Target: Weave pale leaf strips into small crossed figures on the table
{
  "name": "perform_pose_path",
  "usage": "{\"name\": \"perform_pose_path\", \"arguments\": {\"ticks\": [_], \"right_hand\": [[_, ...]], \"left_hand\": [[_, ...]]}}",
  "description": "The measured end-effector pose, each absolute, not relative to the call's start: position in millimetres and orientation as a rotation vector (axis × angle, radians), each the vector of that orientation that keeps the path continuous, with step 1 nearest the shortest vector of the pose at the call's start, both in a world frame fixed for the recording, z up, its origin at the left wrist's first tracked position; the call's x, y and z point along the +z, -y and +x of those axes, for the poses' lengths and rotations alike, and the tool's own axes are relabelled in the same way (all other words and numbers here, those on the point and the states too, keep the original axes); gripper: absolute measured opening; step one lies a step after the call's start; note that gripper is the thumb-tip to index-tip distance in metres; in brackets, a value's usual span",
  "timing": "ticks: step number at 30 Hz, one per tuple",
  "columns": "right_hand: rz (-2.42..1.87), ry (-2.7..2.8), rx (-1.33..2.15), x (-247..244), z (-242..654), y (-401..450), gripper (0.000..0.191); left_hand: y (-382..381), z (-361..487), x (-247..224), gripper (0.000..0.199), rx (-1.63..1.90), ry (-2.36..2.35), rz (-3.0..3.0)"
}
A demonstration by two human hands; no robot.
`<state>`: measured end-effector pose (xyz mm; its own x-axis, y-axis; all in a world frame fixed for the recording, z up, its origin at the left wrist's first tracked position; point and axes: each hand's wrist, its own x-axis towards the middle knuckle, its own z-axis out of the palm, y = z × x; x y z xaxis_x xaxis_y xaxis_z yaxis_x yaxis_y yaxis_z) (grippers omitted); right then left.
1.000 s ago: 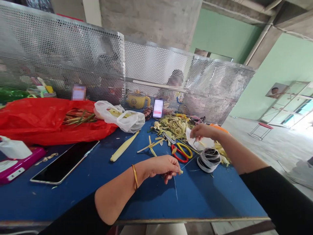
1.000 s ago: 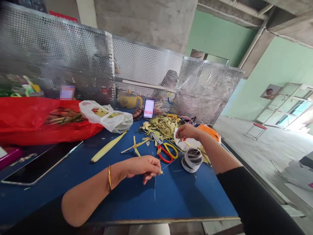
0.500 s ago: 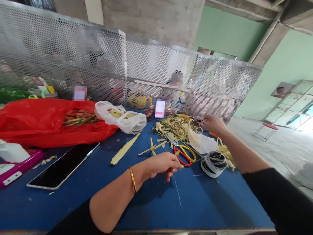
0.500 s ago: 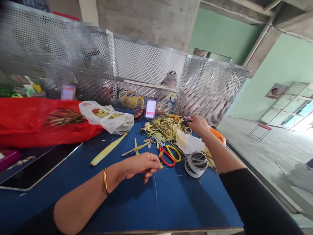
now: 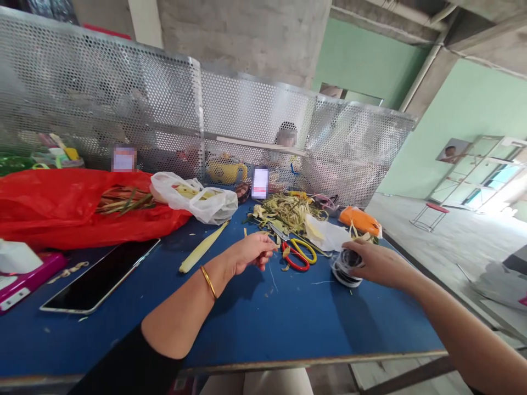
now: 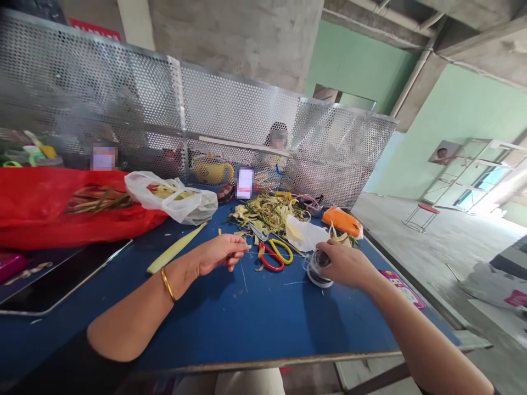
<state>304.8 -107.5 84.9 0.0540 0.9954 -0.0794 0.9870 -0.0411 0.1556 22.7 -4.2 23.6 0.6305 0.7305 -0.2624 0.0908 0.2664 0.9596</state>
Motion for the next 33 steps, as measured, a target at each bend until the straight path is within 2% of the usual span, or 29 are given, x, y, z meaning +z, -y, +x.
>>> {"name": "perform_pose_path", "arguments": {"ticks": [2,4,6,8,9,11,15,19,22,26,27,29,33], "right_hand": [[2.05,-2.12,0.064,90,313,108,0.06],[2.014,-2.183,0.12,93,315,111,0.064],[2.066,-2.283,0.241,91,306,116,0.054],[2.12,-2.469,0.309,84,285,123,0.03],[2.096,-2.557,0.22,78,273,125,0.022],[1.976,-2.609,0.001,63,249,122,0.024],[2.168,-2.352,0.156,29,222,86,0.02],[2.223,-2.244,0.142,15,216,44,0.019],[2.201,-2.219,0.093,17,214,42,0.024],[2.174,-2.213,-0.007,25,228,77,0.053],[2.186,-2.206,-0.054,27,236,88,0.061],[2.336,-2.146,-0.393,30,255,109,0.071],[2.645,-1.915,-1.243,34,286,149,0.057]], "left_hand": [[5,23,23,0.035,0.495,-0.809,1.24],[5,22,24,0.035,0.504,-0.794,1.221],[4,21,26,0.033,0.525,-0.771,1.2],[4,21,27,0.031,0.55,-0.75,1.19],[4,21,27,0.029,0.559,-0.743,1.189],[5,21,26,0.028,0.574,-0.736,1.186],[7,23,24,0.026,0.597,-0.736,1.189],[9,26,23,0.022,0.619,-0.721,1.188],[8,26,22,0.024,0.654,-0.712,1.171],[6,26,23,0.025,0.689,-0.726,1.137],[6,26,23,0.025,0.693,-0.733,1.132],[7,26,24,0.024,0.692,-0.747,1.123],[9,27,24,0.024,0.684,-0.772,1.105]]}}
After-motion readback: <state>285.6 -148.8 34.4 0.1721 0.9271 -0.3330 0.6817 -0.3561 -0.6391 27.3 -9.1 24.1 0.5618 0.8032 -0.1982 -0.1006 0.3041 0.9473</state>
